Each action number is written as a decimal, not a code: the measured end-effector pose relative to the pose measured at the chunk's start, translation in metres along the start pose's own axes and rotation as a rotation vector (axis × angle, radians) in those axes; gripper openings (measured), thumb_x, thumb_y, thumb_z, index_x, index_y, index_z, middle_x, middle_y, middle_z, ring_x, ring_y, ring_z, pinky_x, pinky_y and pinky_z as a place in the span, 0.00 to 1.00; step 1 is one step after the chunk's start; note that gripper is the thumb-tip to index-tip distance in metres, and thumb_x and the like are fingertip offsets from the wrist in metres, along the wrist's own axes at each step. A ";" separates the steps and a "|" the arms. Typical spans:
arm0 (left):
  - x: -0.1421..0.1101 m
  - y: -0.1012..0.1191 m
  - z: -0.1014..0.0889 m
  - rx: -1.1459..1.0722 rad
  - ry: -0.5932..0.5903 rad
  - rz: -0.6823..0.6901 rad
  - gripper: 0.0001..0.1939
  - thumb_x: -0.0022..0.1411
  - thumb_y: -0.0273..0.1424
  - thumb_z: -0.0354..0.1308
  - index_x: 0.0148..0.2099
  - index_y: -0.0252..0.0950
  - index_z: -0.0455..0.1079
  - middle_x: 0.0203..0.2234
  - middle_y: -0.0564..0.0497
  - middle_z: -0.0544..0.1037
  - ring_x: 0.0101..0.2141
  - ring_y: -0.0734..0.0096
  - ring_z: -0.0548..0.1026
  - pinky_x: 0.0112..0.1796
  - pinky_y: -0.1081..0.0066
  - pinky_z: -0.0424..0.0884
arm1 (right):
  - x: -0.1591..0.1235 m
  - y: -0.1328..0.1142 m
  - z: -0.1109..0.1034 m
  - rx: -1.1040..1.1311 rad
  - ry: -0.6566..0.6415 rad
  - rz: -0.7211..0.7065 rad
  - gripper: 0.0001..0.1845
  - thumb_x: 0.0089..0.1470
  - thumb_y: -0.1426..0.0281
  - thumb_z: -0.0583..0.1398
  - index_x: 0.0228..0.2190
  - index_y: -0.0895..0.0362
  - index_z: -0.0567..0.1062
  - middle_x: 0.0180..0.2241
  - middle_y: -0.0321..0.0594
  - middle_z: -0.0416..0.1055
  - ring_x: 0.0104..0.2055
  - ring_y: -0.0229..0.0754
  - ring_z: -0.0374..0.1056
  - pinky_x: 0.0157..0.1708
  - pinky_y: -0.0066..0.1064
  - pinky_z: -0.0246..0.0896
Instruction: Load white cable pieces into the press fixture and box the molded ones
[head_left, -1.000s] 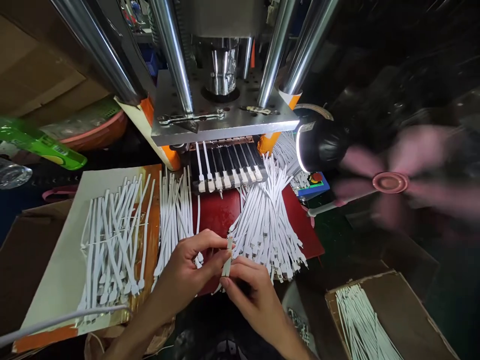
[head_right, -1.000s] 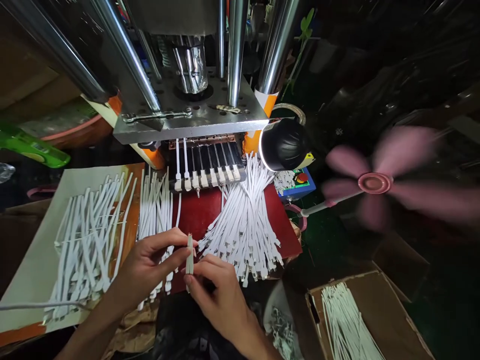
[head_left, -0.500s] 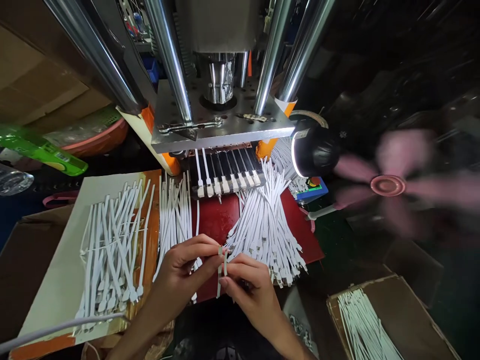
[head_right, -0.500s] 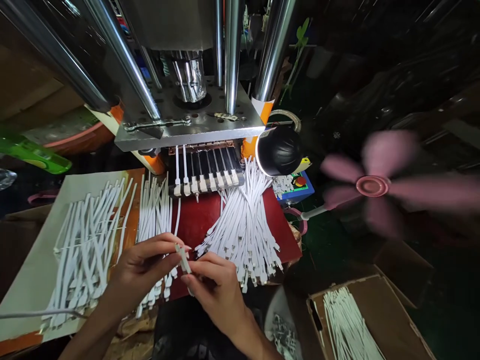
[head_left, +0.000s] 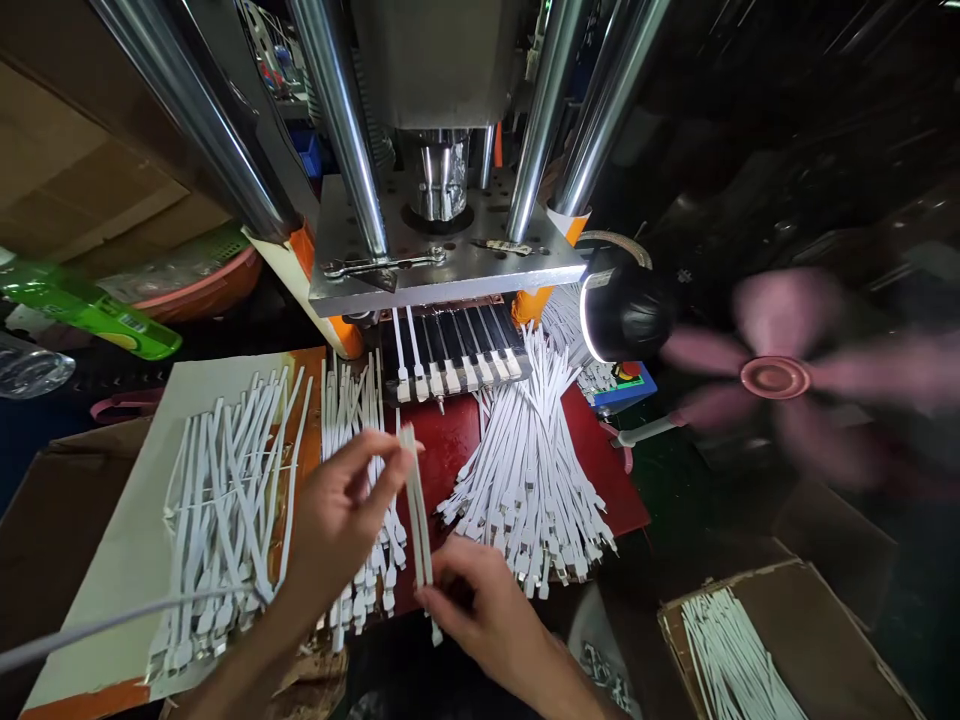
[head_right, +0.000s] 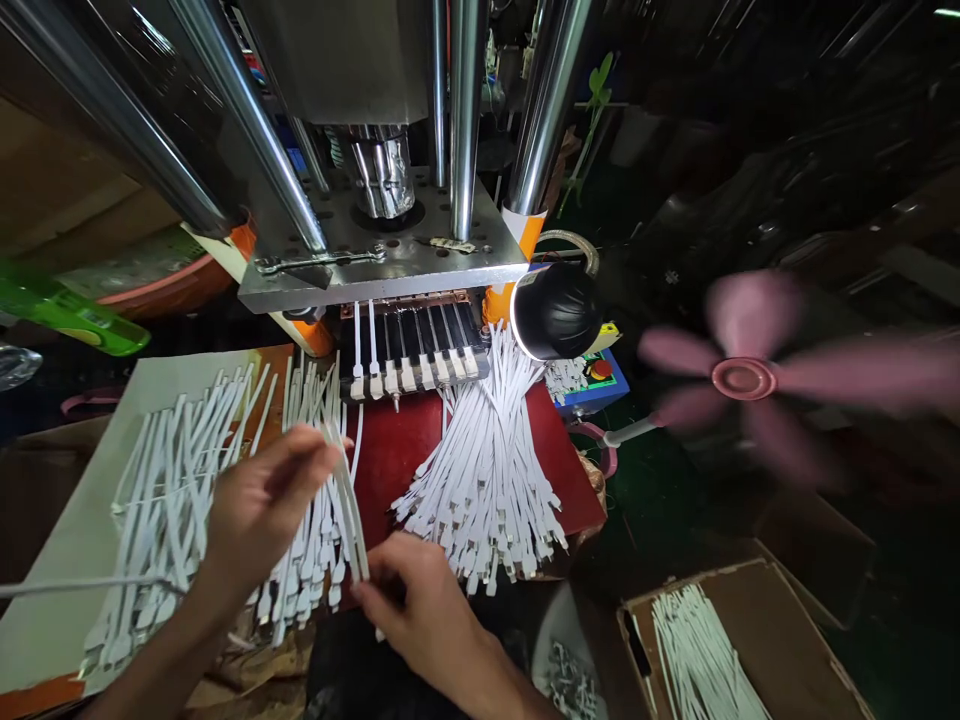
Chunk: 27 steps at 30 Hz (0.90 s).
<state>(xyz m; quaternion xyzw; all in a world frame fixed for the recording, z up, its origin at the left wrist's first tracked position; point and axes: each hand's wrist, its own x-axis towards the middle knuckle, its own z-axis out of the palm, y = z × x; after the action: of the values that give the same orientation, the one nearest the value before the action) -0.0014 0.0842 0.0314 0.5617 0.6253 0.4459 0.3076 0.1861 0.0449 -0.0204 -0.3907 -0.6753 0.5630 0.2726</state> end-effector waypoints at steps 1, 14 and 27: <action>0.014 -0.005 0.000 0.038 0.037 0.044 0.10 0.68 0.38 0.59 0.36 0.40 0.77 0.32 0.51 0.79 0.37 0.64 0.78 0.40 0.68 0.74 | 0.000 -0.004 -0.008 -0.034 -0.104 -0.018 0.07 0.60 0.74 0.63 0.29 0.57 0.76 0.28 0.33 0.69 0.31 0.36 0.65 0.31 0.25 0.56; 0.148 -0.054 0.027 0.391 0.247 0.278 0.17 0.71 0.35 0.53 0.56 0.31 0.72 0.51 0.37 0.80 0.55 0.50 0.76 0.58 0.51 0.71 | 0.211 -0.035 -0.135 -0.193 -0.028 -0.209 0.21 0.60 0.54 0.64 0.27 0.58 0.73 0.22 0.31 0.69 0.22 0.32 0.60 0.26 0.26 0.53; 0.115 -0.054 0.010 0.845 -0.264 0.865 0.19 0.72 0.30 0.54 0.61 0.29 0.71 0.62 0.33 0.74 0.64 0.46 0.70 0.64 0.42 0.64 | 0.253 -0.010 -0.133 -0.213 -0.015 -0.314 0.12 0.62 0.62 0.62 0.34 0.59 0.74 0.26 0.31 0.70 0.20 0.31 0.59 0.26 0.27 0.56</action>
<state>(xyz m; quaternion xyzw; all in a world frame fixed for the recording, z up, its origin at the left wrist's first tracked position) -0.0359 0.2005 -0.0084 0.8882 0.4199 0.1708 -0.0752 0.1533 0.3284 0.0005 -0.3029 -0.7858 0.4419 0.3091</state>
